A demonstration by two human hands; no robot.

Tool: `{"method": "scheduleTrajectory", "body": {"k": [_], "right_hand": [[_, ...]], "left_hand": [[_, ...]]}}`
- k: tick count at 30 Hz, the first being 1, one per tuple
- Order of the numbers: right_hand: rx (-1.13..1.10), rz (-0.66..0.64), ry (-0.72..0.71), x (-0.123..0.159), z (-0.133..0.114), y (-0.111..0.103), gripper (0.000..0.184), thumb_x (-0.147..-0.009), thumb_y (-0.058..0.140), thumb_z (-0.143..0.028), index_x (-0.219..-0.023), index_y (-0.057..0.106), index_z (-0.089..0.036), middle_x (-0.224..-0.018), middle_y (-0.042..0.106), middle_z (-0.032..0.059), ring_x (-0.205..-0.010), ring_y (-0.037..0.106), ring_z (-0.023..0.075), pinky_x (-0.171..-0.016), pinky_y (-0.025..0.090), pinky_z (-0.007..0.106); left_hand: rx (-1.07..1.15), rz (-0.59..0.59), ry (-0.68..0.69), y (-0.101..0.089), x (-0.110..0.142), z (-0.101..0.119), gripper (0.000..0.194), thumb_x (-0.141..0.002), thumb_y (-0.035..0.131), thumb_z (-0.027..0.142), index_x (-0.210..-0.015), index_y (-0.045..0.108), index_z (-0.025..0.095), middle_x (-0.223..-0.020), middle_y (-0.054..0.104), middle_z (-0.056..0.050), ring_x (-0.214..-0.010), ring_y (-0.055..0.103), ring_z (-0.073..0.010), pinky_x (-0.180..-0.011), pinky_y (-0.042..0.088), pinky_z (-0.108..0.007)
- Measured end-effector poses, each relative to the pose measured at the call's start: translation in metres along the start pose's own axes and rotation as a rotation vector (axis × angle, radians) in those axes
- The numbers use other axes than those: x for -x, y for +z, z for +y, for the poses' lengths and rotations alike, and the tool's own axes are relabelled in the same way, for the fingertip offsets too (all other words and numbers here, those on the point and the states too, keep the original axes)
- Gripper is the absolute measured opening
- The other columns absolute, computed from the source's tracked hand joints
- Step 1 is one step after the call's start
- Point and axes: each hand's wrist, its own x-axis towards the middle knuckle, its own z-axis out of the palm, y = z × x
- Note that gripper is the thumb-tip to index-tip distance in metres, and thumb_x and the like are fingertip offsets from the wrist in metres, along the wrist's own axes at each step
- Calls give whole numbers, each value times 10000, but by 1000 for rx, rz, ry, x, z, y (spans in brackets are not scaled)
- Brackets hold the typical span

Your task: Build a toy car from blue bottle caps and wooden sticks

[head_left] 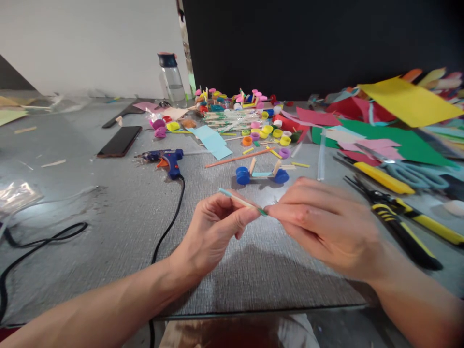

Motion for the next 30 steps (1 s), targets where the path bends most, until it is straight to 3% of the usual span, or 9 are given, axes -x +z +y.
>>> {"method": "scheduleTrajectory", "body": {"k": [11,20,30], "right_hand": [[137,-95,-164,4,3,-6,119,-939,566,-78,-965,629,-175,-786,648,49,-724,570,204,-600,493,360],[97,25,-18,9,0,-6,233,-880,624,-16,-1054,643,-170,-807,683,76,-768,616,210,-664,532,367],[166,11,-82,4,0,-7,219,-918,568,-45,-1020,651,-220,-773,659,39,-736,583,203,-637,507,358]], "left_hand": [[-7,33,6,-1,-3,-2,157,-696,851,281,-614,737,209,-577,607,27,-499,449,-67,-470,341,-201],[-36,25,18,-3,-4,1,149,-717,833,283,-619,751,206,-617,631,16,-506,454,-61,-477,354,-196],[-103,-8,98,0,-1,3,202,-750,800,230,-578,703,190,-543,560,30,-512,413,-72,-485,320,-206]]}}
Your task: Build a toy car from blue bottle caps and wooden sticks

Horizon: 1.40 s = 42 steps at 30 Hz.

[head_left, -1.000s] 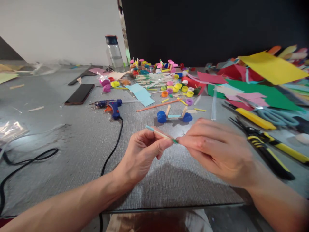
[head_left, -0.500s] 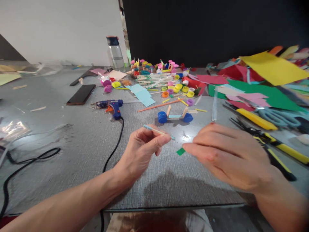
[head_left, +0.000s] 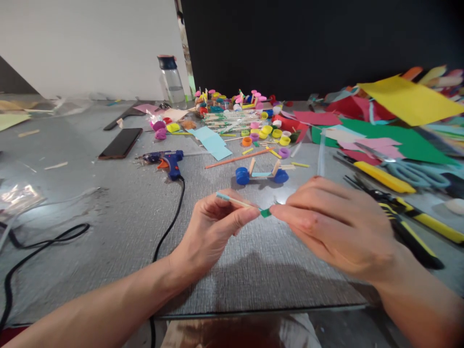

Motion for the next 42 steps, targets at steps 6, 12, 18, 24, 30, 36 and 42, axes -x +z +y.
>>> {"method": "scheduleTrajectory", "body": {"k": [6,12,18,24,30,36,42], "right_hand": [[-43,-15,-22,2,-1,-3,155,-901,583,-16,-954,655,-142,-768,667,70,-737,592,205,-636,519,363],[-49,63,45,-3,-2,1,204,-860,616,25,-989,676,-122,-783,685,99,-736,603,212,-629,517,365],[-69,35,14,-1,-2,0,179,-884,602,1,-959,672,-145,-758,669,73,-731,594,206,-623,513,359],[-101,63,55,0,-1,-1,183,-871,610,12,-964,677,-131,-797,675,88,-743,598,200,-629,503,358],[-92,81,93,-3,-3,3,164,-879,605,9,-956,686,-112,-792,677,99,-749,595,202,-643,505,369],[-128,54,58,3,-4,2,172,-863,621,18,-967,679,-107,-785,679,96,-737,593,197,-641,522,366],[-104,100,89,1,-7,2,203,-847,618,27,-967,678,-127,-787,675,81,-734,610,198,-650,524,364]], "left_hand": [[29,8,19,0,-1,-1,221,-742,821,245,-576,694,176,-545,566,32,-502,417,-60,-483,313,-192],[1,-35,51,-2,0,-2,196,-783,801,207,-607,720,179,-567,592,33,-545,471,-54,-539,372,-171],[18,-67,87,-2,0,-2,157,-800,790,176,-649,748,189,-599,621,32,-567,500,-55,-571,411,-164],[-3,-58,77,-3,0,-3,156,-794,802,196,-651,740,191,-594,593,37,-555,473,-56,-554,392,-172],[-14,-63,80,-2,2,-2,166,-795,792,178,-640,737,197,-580,579,40,-552,464,-59,-554,391,-177],[-2,-52,76,-2,3,-1,173,-786,803,195,-628,733,194,-572,572,38,-549,464,-62,-542,379,-182],[-12,-54,88,-2,3,-1,175,-793,806,202,-631,740,202,-587,579,35,-570,484,-67,-569,404,-185]]}}
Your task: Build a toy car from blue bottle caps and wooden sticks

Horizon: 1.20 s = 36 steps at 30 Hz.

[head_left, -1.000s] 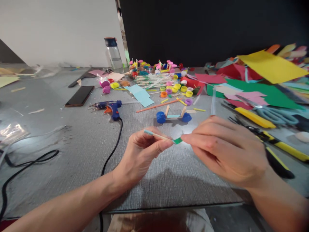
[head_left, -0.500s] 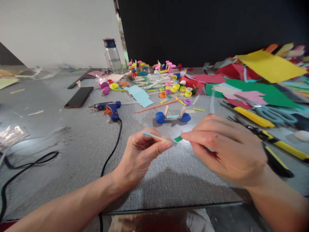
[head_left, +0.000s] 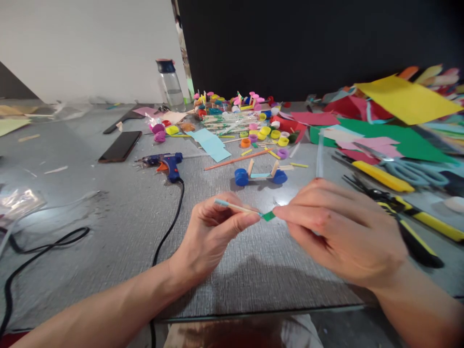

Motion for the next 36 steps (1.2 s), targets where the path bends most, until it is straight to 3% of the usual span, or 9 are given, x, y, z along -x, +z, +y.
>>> {"method": "scheduleTrajectory", "body": {"k": [10,16,26,33,36], "right_hand": [[-45,-42,-18,2,2,-1,224,-870,590,6,-980,668,-172,-788,666,53,-727,593,188,-645,530,355],[-24,16,34,1,1,1,256,-865,585,24,-1004,663,-176,-800,672,73,-744,605,203,-651,525,372],[-65,-64,-22,7,5,-2,184,-849,619,19,-952,669,-125,-778,668,76,-723,583,190,-630,524,353],[57,-82,119,20,9,-14,189,-894,627,-38,-1006,671,-184,-846,687,47,-795,647,193,-723,531,351],[179,-15,224,29,25,-26,210,-896,654,-64,-1030,685,-223,-854,719,36,-692,667,161,-625,516,289]], "left_hand": [[7,-3,-9,0,-1,-1,171,-789,812,219,-632,743,209,-589,583,30,-569,478,-81,-572,405,-211],[17,11,-15,0,-1,-1,151,-777,824,231,-645,754,210,-606,606,22,-579,483,-83,-568,396,-212],[15,36,-30,-2,-1,-3,185,-766,839,300,-639,744,206,-577,582,22,-549,440,-84,-525,346,-225],[56,79,-51,-3,-3,0,168,-740,851,309,-643,753,213,-641,637,13,-521,443,-73,-485,346,-215],[68,67,-56,-3,-2,0,217,-753,840,311,-604,724,204,-594,592,24,-519,445,-70,-495,353,-208]]}}
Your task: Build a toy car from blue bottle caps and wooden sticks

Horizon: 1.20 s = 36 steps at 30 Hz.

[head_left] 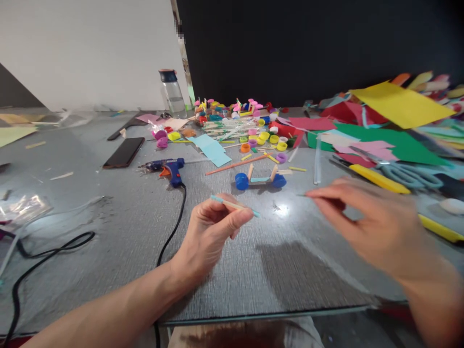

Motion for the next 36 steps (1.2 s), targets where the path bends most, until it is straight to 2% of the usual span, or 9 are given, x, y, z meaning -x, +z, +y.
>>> {"method": "scheduleTrajectory", "body": {"k": [3,9,12,15,17,21,29,33,36], "right_hand": [[98,86,92,6,36,-6,220,-858,709,-80,-1015,690,-233,-733,715,13,-536,637,138,-471,449,256],[277,70,134,13,95,-3,113,-855,717,-121,-812,698,-224,-636,675,29,-464,559,142,-440,346,301],[197,55,173,5,75,3,108,-907,666,-156,-819,694,-213,-726,697,44,-514,573,140,-483,398,296],[-61,-27,228,-9,22,8,89,-930,666,-283,-860,691,-235,-782,712,2,-628,643,147,-535,493,269],[-359,-174,349,-19,-16,11,65,-940,654,-282,-911,693,-239,-844,719,-7,-707,658,145,-591,527,266],[-710,-183,408,-33,-62,19,68,-875,720,-251,-882,668,-208,-839,684,-10,-699,608,124,-620,522,254],[-807,-79,414,-32,-66,33,96,-874,675,-160,-807,620,-200,-786,619,-16,-705,566,121,-619,480,252],[-805,-61,368,-30,-65,32,114,-881,627,-110,-822,609,-206,-817,611,-10,-753,567,130,-650,474,266],[-790,-39,349,-28,-64,30,106,-886,620,-109,-845,609,-206,-840,611,-2,-777,569,138,-656,471,274]], "left_hand": [[7,-32,-8,0,1,-1,229,-770,829,321,-615,714,196,-597,564,27,-530,440,-71,-497,350,-206],[46,-65,27,-1,1,-5,218,-802,811,292,-641,700,196,-600,539,34,-550,433,-77,-502,347,-208],[51,-67,21,-1,2,-5,217,-803,809,298,-653,693,193,-598,533,39,-543,427,-72,-506,345,-209],[37,-62,18,0,2,-3,244,-788,816,329,-640,685,187,-600,533,36,-542,425,-75,-508,350,-214],[33,-44,23,1,3,-2,270,-773,825,351,-623,676,184,-587,528,37,-534,420,-76,-502,345,-216],[-8,-45,63,2,6,0,258,-789,817,349,-629,692,191,-577,542,32,-547,448,-87,-544,366,-232],[-2,-80,136,3,7,2,179,-809,806,261,-645,751,217,-611,587,11,-620,504,-103,-614,424,-230],[-5,-124,72,1,9,2,44,-815,809,258,-792,780,233,-694,626,12,-619,501,-86,-614,427,-211],[-62,-144,27,-3,11,2,133,-797,828,264,-917,771,260,-757,619,10,-666,518,-101,-606,420,-214]]}}
